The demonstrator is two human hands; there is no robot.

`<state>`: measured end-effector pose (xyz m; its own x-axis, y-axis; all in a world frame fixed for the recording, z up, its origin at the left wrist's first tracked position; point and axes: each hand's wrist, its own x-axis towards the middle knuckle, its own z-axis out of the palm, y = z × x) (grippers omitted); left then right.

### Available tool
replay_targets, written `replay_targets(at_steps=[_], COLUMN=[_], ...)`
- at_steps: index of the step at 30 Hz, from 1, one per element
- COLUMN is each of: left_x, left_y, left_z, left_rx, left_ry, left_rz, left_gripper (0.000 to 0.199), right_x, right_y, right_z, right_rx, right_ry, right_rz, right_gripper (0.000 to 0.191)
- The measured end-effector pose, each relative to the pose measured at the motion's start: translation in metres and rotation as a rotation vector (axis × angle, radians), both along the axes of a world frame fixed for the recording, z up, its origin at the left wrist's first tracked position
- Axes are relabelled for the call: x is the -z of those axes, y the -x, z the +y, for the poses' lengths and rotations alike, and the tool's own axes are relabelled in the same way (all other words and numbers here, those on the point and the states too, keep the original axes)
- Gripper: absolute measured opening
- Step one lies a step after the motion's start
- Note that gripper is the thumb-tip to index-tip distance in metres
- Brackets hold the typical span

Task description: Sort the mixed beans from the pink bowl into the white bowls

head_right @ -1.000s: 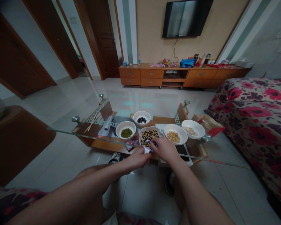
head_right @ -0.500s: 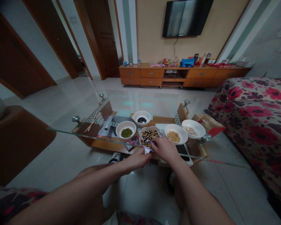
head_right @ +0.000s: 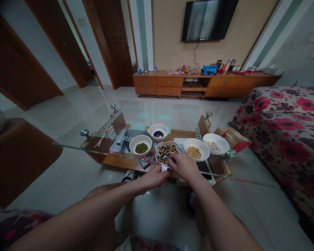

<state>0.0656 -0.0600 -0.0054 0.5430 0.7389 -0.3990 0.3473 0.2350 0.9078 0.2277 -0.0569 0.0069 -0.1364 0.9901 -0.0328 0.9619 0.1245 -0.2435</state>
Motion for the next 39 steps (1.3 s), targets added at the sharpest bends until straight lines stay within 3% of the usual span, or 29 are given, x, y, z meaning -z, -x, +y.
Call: replay_targets(at_steps=[22,33,39], left_x=[-0.006,-0.002,0.008], left_y=[0.001,0.0,0.002], left_z=[-0.001,-0.001,0.001], left_rx=[0.017,0.012,0.036], left_ry=[-0.009,-0.035,-0.112], left_rz=[-0.005,-0.022,0.013], left_gripper=[0.014,0.014,0.013], right_x=[0.001,0.003,0.003], right_y=[-0.001,-0.002,-0.002], right_z=[-0.001,0.0,0.0], right_rx=[-0.009,-0.003,0.003], right_ry=[-0.001,-0.002,0.009], right_rz=[-0.004,0.002,-0.003], right_gripper=[0.029,0.03,0.03])
